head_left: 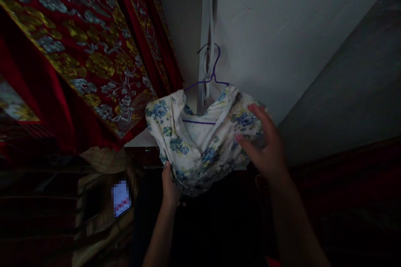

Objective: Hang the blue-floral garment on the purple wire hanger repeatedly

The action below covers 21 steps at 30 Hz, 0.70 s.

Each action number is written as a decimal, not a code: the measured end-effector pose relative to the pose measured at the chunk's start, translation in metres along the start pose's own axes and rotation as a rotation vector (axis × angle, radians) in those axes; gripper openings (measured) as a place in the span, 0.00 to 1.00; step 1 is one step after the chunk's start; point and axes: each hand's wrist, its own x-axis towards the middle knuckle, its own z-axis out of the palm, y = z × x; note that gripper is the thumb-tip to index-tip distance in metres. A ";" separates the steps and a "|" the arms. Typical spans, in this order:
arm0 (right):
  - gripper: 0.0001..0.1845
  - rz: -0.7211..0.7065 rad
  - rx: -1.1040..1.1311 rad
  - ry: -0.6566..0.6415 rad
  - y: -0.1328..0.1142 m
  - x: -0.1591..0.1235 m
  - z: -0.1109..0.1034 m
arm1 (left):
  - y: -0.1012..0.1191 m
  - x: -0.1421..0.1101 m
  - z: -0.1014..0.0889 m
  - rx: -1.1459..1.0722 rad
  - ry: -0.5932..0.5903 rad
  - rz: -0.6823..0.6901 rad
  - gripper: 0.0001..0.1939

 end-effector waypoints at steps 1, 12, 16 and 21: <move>0.36 0.102 0.128 0.014 -0.002 -0.019 0.008 | 0.000 -0.008 0.001 -0.025 -0.055 -0.018 0.29; 0.34 0.826 0.550 -0.127 -0.014 -0.089 0.092 | 0.024 -0.055 0.016 0.217 -0.348 0.067 0.25; 0.26 0.830 0.519 -0.193 -0.011 -0.087 0.084 | 0.016 -0.054 0.016 0.213 -0.341 0.084 0.25; 0.22 0.895 0.550 -0.207 -0.005 -0.103 0.068 | -0.001 -0.044 0.001 0.296 0.121 0.362 0.30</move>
